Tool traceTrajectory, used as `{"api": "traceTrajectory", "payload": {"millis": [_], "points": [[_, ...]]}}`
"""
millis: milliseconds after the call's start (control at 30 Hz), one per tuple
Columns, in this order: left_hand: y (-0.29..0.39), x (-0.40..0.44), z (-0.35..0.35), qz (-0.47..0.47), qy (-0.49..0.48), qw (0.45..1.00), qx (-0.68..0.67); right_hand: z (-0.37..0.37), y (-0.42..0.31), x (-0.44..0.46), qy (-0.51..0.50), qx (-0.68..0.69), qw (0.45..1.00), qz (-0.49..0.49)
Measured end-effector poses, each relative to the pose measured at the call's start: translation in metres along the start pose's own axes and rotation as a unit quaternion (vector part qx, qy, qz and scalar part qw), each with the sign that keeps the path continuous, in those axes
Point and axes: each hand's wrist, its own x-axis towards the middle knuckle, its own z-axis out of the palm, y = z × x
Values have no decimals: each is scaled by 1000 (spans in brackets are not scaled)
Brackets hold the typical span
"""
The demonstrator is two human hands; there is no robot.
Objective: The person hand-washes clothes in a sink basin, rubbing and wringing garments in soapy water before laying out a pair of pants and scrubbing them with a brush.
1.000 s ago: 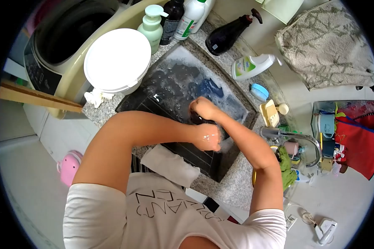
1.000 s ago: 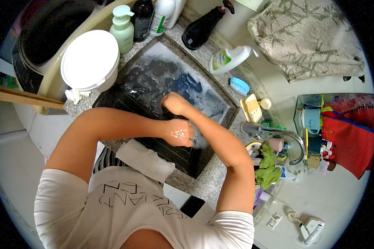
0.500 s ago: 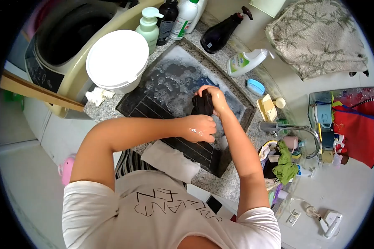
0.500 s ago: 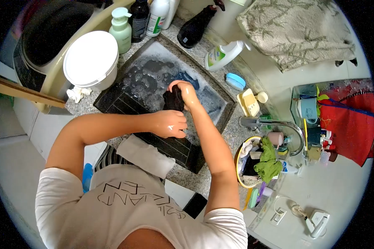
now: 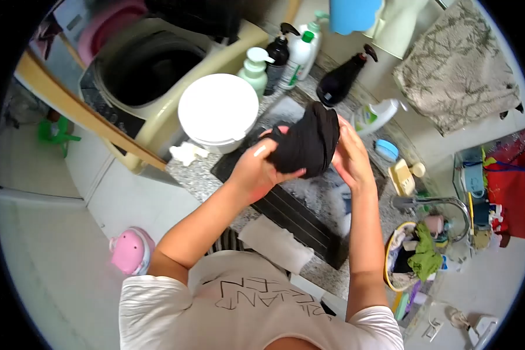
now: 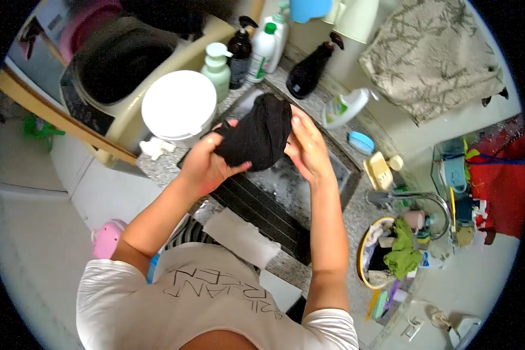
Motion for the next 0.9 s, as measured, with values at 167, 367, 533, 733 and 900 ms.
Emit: {"api": "traceTrajectory", "payload": {"millis": [167, 367, 533, 733, 900], "points": [[80, 0, -11, 205, -6, 967, -152, -5, 18, -6, -35, -48, 997, 53], [164, -1, -31, 392, -15, 920, -3, -68, 71, -50, 63, -132, 976, 162], [127, -1, -22, 386, 57, 909, 146, -190, 165, -70, 206, -344, 907, 132], [47, 24, -15, 212, 6, 927, 310, -197, 163, -71, 289, -706, 637, 106], [-11, 49, -33, 39, 2, 927, 374, -208, 168, -73, 314, -655, 645, 238]]}}
